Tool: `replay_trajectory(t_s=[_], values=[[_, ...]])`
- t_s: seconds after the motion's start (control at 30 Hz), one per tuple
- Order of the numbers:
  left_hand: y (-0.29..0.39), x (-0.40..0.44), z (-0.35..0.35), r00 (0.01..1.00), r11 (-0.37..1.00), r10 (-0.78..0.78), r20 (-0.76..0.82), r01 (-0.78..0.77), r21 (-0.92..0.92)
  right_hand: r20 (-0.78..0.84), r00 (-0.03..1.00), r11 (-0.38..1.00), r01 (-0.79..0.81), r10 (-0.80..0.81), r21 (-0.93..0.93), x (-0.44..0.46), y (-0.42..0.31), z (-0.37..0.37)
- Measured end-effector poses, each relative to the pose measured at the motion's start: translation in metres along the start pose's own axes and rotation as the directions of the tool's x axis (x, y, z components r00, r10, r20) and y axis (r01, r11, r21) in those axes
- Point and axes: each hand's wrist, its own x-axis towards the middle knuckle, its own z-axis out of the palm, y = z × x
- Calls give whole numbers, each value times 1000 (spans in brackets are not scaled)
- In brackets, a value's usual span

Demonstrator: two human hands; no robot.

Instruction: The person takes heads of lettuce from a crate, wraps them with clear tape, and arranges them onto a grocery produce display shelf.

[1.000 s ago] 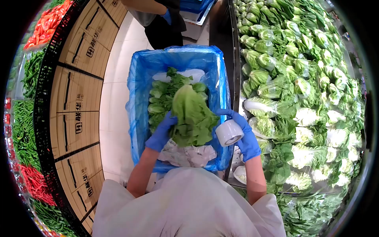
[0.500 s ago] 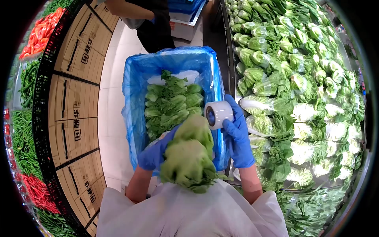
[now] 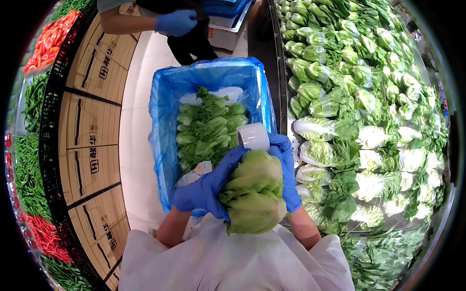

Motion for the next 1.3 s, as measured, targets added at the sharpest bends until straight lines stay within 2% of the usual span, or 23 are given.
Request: replay_trajectory(t_s=[0.07, 0.17, 0.23, 0.3, 0.37, 0.4, 0.47, 0.5, 0.53, 0.63, 0.77, 0.83, 0.87, 0.93, 0.97, 1.03, 1.1, 1.13, 1.17, 1.2, 1.27, 1.3], values=[[-1, -3, -1, 1000, 999, 7, -18, -8, -49, -8, 999, 998, -46, 46, -39, -4, -10, -7], [-3, -11, -5, 997, 996, -31, -69, 25, -87, -53, 998, 999, 39, -38, 5, -2, -18, 0], [1, -14, -5, 994, 999, -37, -103, 38, 6, -78, 990, 972, 101, -120, -214, 13, -27, -15], [8, -11, 1, 994, 999, -45, -95, 43, -22, -71, 990, 961, 102, -124, -257, 25, -39, -14], [17, -7, 7, 995, 998, -52, -83, 48, -44, 89, 994, 945, -23, 55, -327, 34, -51, -9], [22, -5, 9, 995, 996, -71, -65, 67, -59, 116, 984, 936, -90, 137, -340, 36, -55, -4], [26, -3, 9, 995, 994, -87, -45, 84, -68, 130, 974, 906, -121, 188, -405, 40, -55, 0], [28, -3, 9, 996, 996, -82, -34, 83, 30, 140, 959, 868, -155, 247, -471, 42, -53, 2], [28, -3, 8, 997, 989, -77, -25, 80, 126, 119, 966, 868, -147, 228, -474, 44, -50, 4], [28, -3, 9, 998, 972, -59, -28, 64, 225, 94, 972, 859, -143, 216, -491, 45, -45, 4], [15, -5, 5, 999, 960, -36, -11, 38, 278, 105, 970, 834, -130, 219, -536, 51, -33, -2], [14, -6, 5, 995, 973, -98, 5, 94, 211, 164, 968, 758, -38, 190, -651, 54, -31, -5], [14, -6, 4, 995, 973, -102, 6, 98, 211, 162, 968, 760, -42, 192, -649, 57, -29, -9], [15, -8, 2, 989, 973, -143, 44, 133, 190, 309, 935, 745, 78, 177, -663, 66, -27, -23], [16, -9, 2, 988, 972, -149, 47, 137, 189, 305, 936, 747, 74, 177, -661, 70, -27, -30], [17, -12, 3, 976, 976, -214, 38, 212, 45, 353, 869, 826, -104, 346, -553, 76, -29, -41], [16, -12, 5, 971, 971, -236, 38, 237, -24, 346, 865, 806, -106, 363, -582, 80, -22, -46], [16, -12, 6, 967, 962, -254, 36, 256, -93, 372, 856, 855, -143, 360, -498, 83, -11, -52], [12, -12, 4, 966, 961, -257, 40, 260, -92, 398, 847, 894, -179, 352, -410, 84, -3, -56], [5, -12, 1, 978, 978, -207, 37, 208, -20, 395, 849, 895, -180, 351, -408, 84, 0, -55], [-4, -13, -2, 987, 986, -158, 39, 156, 54, 266, 875, 902, -335, 405, -272, 81, 7, -52], [-5, -13, -3, 985, 984, -174, 20, 173, 38, 265, 876, 903, -335, 404, -269, 79, 11, -51]])
